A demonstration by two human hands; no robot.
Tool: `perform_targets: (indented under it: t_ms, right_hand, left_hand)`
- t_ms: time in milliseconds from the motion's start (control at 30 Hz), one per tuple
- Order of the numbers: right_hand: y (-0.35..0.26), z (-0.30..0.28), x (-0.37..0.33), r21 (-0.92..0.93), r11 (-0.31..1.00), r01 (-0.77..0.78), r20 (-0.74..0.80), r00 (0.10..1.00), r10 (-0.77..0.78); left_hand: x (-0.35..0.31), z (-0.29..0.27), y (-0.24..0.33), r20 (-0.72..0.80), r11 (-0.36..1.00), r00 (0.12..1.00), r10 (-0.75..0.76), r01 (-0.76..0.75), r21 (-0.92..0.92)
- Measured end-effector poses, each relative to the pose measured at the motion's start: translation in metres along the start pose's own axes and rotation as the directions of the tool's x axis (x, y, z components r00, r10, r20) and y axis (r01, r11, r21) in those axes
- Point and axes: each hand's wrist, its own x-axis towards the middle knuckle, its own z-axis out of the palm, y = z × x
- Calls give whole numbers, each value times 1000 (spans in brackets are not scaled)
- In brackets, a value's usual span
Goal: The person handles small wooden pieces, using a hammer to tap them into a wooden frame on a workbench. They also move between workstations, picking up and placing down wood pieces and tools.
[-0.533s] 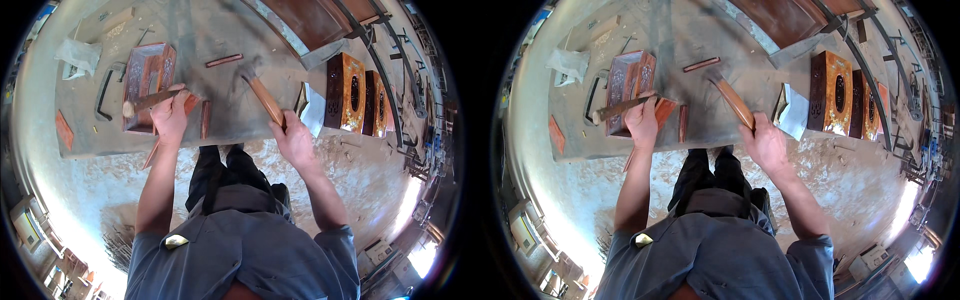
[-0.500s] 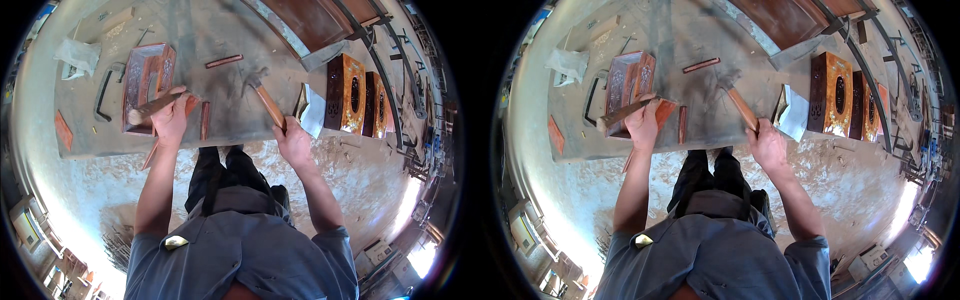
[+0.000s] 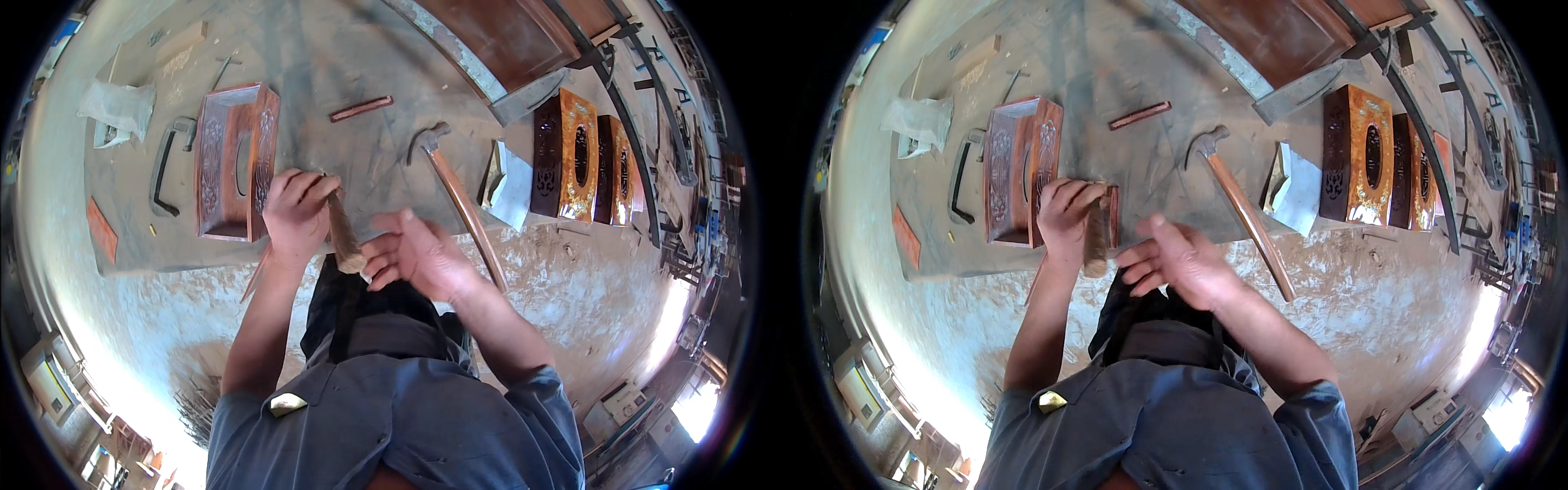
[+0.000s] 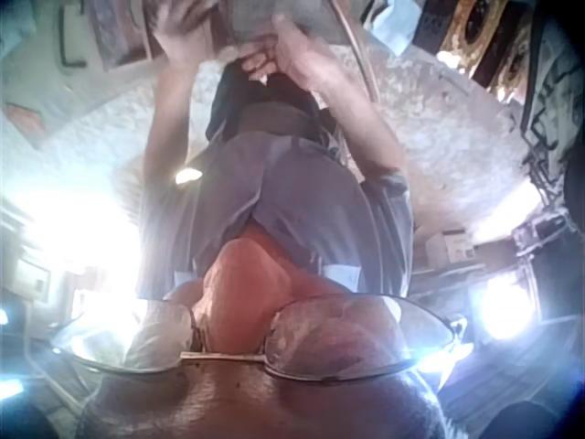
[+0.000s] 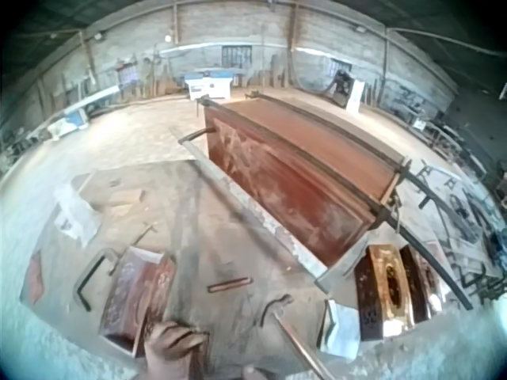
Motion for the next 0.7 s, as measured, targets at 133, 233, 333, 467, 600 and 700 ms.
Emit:
perform_targets:
  t_ms: [133, 233, 333, 467, 600, 700]
  right_hand:
    - [8, 24, 4, 310, 943, -119, 141, 987, 78]
    - [19, 16, 7, 422, 892, -161, 208, 975, 77]
    - [20, 11, 5, 359, 926, -117, 148, 987, 67]
    - [21, -6, 0, -344, 939, 16, -134, 989, -66]
    - [26, -40, 12, -937, 347, -44, -204, 874, -441]
    - [34, -61, 31, -988, 144, -63, -134, 810, -571]
  left_hand:
    - [-6, 1, 7, 71, 998, 996, 55, -57, 33]
    - [-10, 0, 15, 133, 997, 988, 73, -74, 8]
    - [-11, 3, 17, 148, 997, 987, 58, -64, 36]
    - [-5, -8, 20, 263, 961, 937, -228, 173, 216]
    - [-29, -36, 8, 432, 821, 710, -556, 391, 415]
    - [-56, -50, -3, 402, 805, 719, -567, 378, 458]
